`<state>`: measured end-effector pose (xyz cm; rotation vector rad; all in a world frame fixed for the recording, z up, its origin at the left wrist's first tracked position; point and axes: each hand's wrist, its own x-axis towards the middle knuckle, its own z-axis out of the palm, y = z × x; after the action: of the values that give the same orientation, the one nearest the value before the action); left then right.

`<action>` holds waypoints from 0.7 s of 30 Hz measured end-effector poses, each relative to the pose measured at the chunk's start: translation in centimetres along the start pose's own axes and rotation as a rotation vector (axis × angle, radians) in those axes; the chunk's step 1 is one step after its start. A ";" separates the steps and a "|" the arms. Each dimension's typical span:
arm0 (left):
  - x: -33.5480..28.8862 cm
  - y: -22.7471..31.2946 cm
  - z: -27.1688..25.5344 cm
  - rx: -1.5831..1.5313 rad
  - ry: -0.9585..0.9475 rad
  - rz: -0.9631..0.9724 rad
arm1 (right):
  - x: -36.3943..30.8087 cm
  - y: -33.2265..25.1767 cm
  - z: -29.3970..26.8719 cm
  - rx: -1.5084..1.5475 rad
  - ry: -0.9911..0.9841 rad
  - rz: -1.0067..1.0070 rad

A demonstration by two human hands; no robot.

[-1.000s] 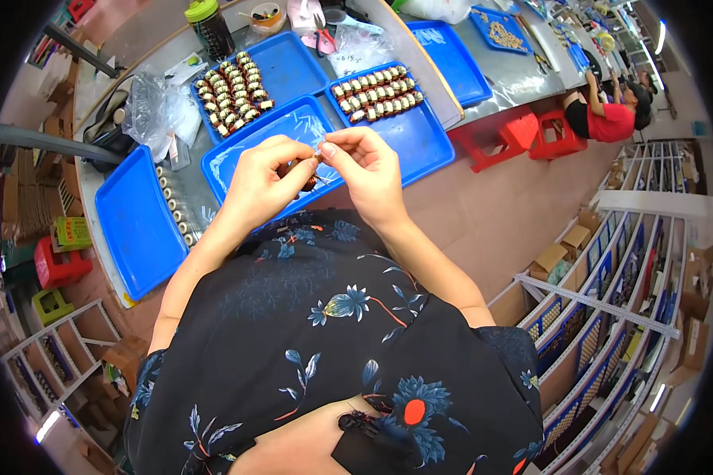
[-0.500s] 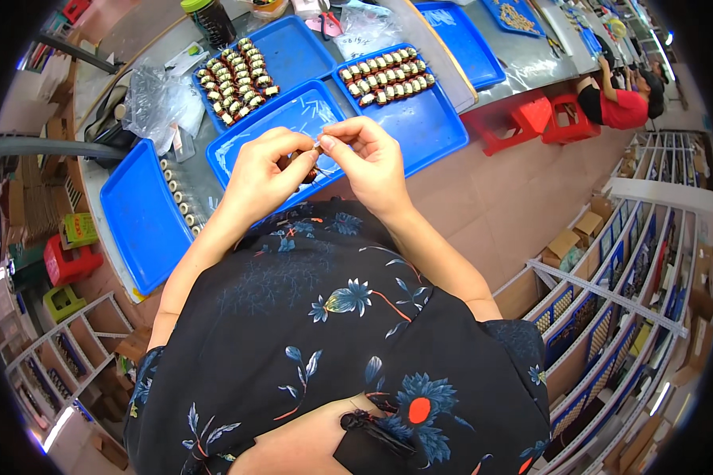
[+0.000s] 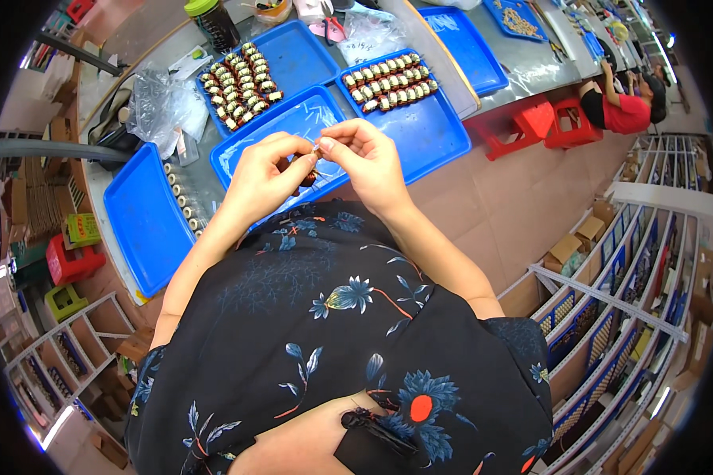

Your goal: The person assembles electrical components by picking up wire-wound toroid coils, fitting small sleeves onto their wire leads by hand, and placing the assembled coils into a tray.

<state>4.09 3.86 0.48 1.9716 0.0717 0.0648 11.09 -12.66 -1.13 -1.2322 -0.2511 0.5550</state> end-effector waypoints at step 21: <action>-0.3 -0.4 -0.6 -0.036 0.070 -0.012 | 0.2 0.7 1.1 -0.040 0.043 -0.020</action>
<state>3.73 4.52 0.37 1.9328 0.1277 0.1267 10.55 -11.47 -1.47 -1.2778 -0.2387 0.5081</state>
